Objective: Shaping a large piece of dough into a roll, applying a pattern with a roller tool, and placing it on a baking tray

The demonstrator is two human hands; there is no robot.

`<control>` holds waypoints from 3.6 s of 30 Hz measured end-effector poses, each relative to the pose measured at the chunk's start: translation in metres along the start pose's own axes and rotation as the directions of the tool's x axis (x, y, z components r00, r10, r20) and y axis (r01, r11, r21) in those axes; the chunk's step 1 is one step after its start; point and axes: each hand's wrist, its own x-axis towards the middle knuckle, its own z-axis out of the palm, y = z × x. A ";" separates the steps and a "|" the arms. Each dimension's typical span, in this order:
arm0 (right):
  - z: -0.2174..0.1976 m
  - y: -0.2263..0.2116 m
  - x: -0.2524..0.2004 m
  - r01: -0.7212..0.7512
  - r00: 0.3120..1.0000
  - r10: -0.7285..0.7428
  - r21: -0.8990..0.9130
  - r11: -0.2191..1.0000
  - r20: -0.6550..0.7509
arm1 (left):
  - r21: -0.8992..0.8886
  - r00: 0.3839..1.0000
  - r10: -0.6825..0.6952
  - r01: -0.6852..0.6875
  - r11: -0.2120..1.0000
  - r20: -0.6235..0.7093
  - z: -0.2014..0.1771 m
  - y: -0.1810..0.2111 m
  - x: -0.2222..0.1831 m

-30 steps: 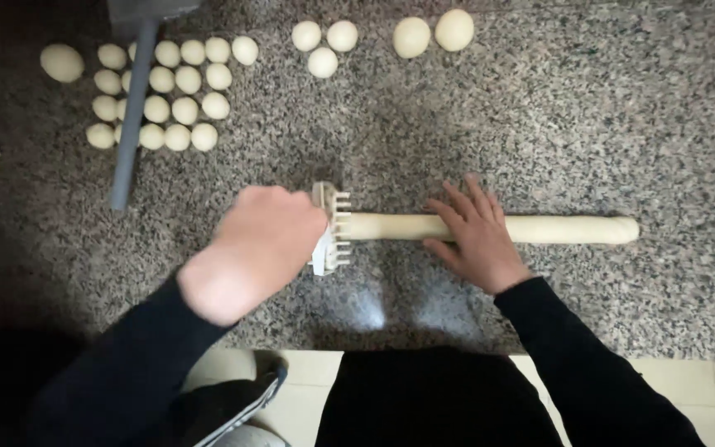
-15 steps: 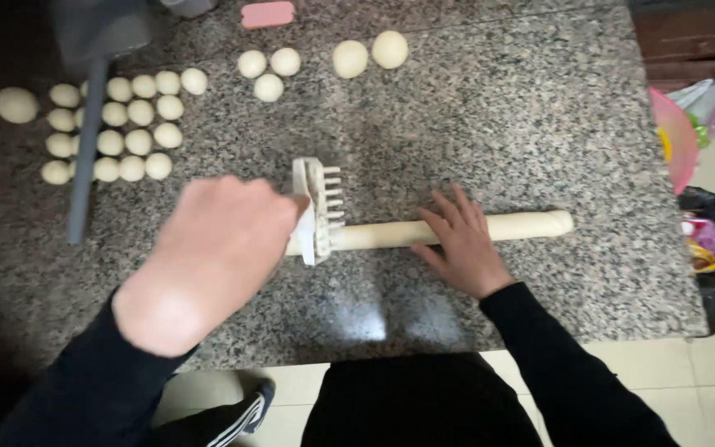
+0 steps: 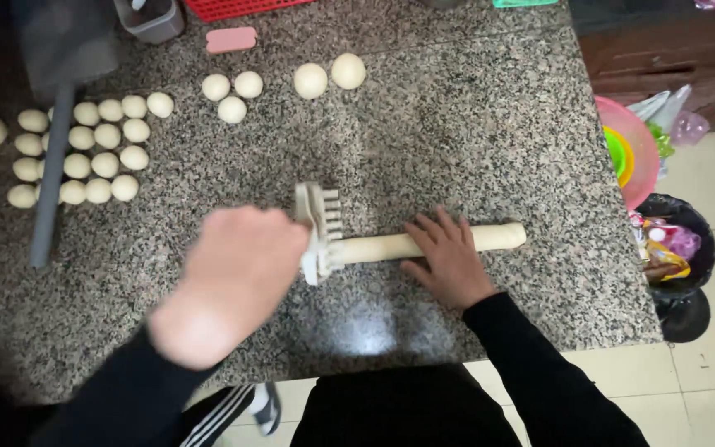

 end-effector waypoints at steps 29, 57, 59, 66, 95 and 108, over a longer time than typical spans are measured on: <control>-0.025 0.103 -0.035 -0.100 0.992 0.106 -0.092 0.991 0.064 | -0.012 0.970 0.139 -0.145 0.989 -0.199 0.049 0.087 0.100; -0.011 0.177 -0.067 -0.112 0.993 0.112 0.349 0.930 0.021 | 0.031 0.950 0.215 -0.214 0.976 -0.227 0.003 0.154 0.152; -0.011 0.178 -0.065 -0.121 0.993 0.112 0.319 0.940 0.049 | 0.028 0.950 0.204 -0.203 0.979 -0.235 -0.059 0.159 0.117; -0.017 0.174 -0.067 -0.101 0.995 0.089 0.345 0.933 0.048 | 0.043 0.938 0.237 -0.234 0.971 -0.254 -0.041 0.195 0.138; -0.002 0.194 -0.082 0.120 0.954 0.191 0.875 0.470 -0.233 | 0.030 0.929 0.258 -0.259 0.965 -0.265 0.004 0.244 0.225; 0.029 0.209 -0.068 0.266 0.869 0.297 0.880 0.394 -0.396 | -0.052 0.894 0.314 -0.347 0.936 -0.321 0.000 0.232 0.238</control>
